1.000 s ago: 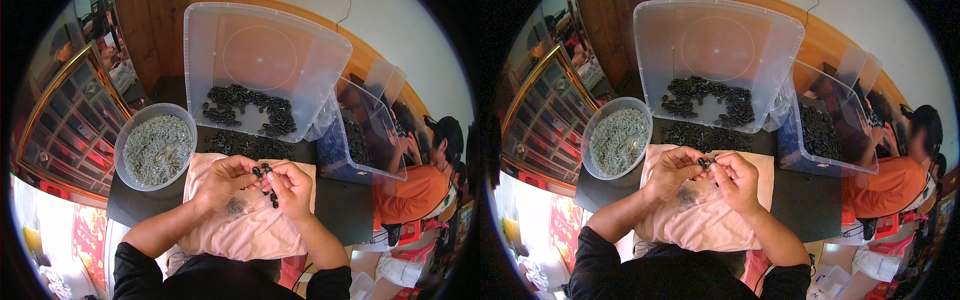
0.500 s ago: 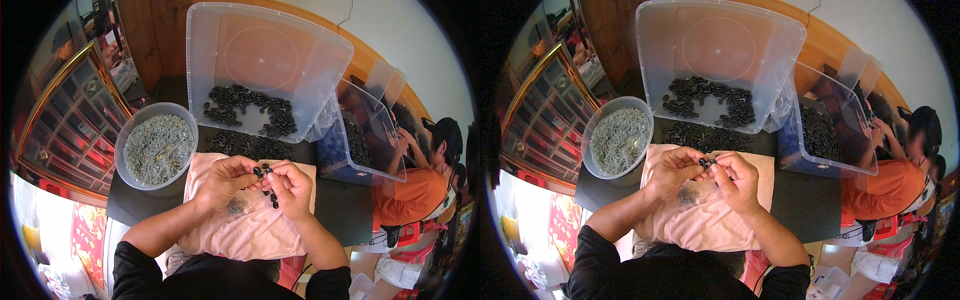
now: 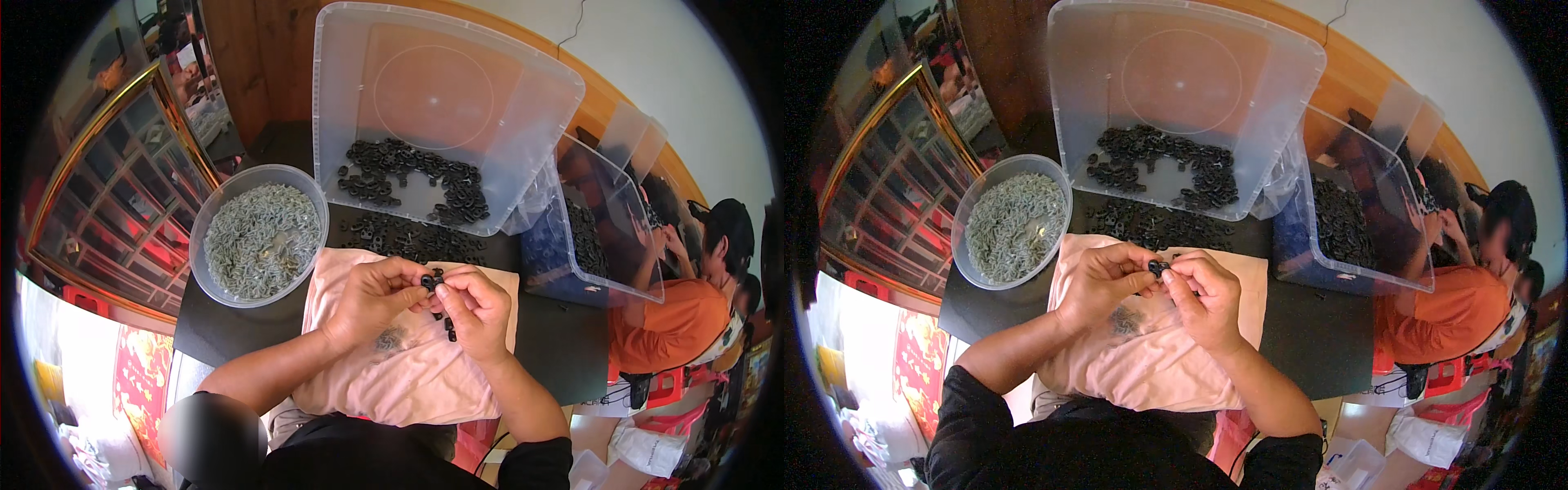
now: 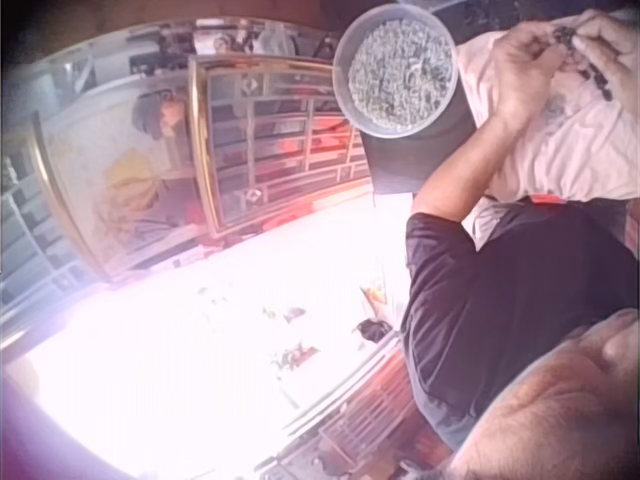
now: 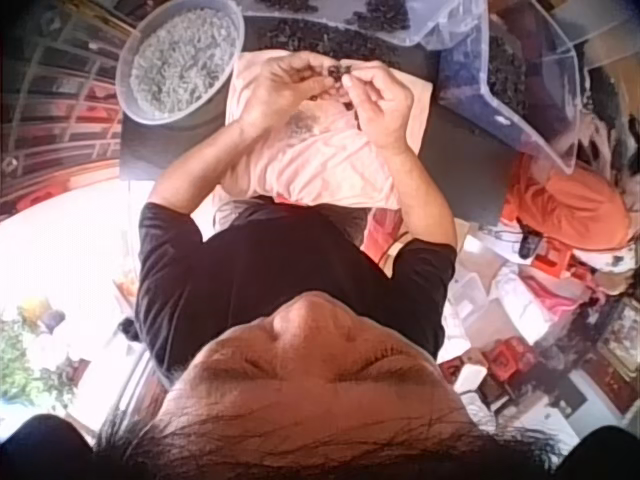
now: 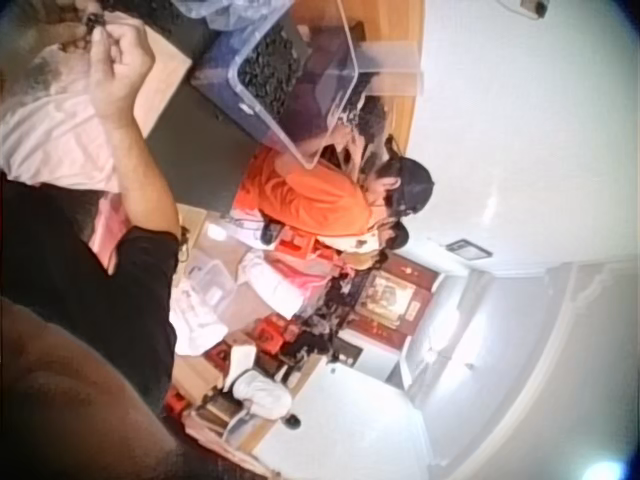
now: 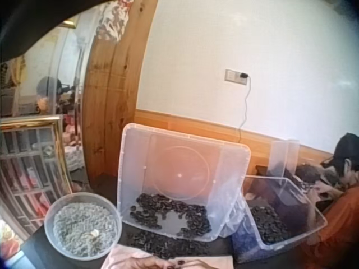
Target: The person assembles small black plastic components by inserting metal screws into them using both hands. The person picks up a component and a screw, aligns them, and presses them together, then places the assembled unit onto a pink cloth on the table. The process is repeated continuously throughout the clip.
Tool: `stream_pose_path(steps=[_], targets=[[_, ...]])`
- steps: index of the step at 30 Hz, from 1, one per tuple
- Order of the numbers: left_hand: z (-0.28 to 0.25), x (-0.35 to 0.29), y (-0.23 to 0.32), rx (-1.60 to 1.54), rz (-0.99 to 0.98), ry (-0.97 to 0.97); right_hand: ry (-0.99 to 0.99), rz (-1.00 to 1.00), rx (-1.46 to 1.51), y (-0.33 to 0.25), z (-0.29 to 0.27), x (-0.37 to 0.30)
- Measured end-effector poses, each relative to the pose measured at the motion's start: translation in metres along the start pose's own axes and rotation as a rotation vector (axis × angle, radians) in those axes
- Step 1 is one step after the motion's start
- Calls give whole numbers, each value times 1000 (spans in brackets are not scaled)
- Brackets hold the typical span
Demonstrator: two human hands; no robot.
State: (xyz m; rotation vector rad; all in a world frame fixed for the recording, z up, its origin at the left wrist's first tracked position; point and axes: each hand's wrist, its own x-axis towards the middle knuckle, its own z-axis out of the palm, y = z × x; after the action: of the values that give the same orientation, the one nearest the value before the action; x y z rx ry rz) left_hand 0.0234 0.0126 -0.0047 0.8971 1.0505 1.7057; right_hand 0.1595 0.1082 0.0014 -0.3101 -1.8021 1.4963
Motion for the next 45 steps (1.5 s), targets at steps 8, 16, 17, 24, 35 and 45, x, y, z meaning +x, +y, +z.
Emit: stream_pose_path(steps=[8, 16, 17, 24, 35, 45], targets=[[2, -3, 2, 81, 13, -22, 3, -59, -259, -5, 0, 0], [4, -2, 5, -41, -109, 59, -6, -331, -609, -7, 3, 1], [4, -2, 5, -77, -134, 74, -13, -342, -630, -7, 3, 1], [0, -4, 3, -262, -269, 81, -47, -421, -748, -15, 4, 4], [4, -7, 7, -260, -228, 77, -11, -573, -739, -14, 4, 4], [8, -14, 14, -134, -156, 70, -49, -693, -777, -18, 5, 3]])
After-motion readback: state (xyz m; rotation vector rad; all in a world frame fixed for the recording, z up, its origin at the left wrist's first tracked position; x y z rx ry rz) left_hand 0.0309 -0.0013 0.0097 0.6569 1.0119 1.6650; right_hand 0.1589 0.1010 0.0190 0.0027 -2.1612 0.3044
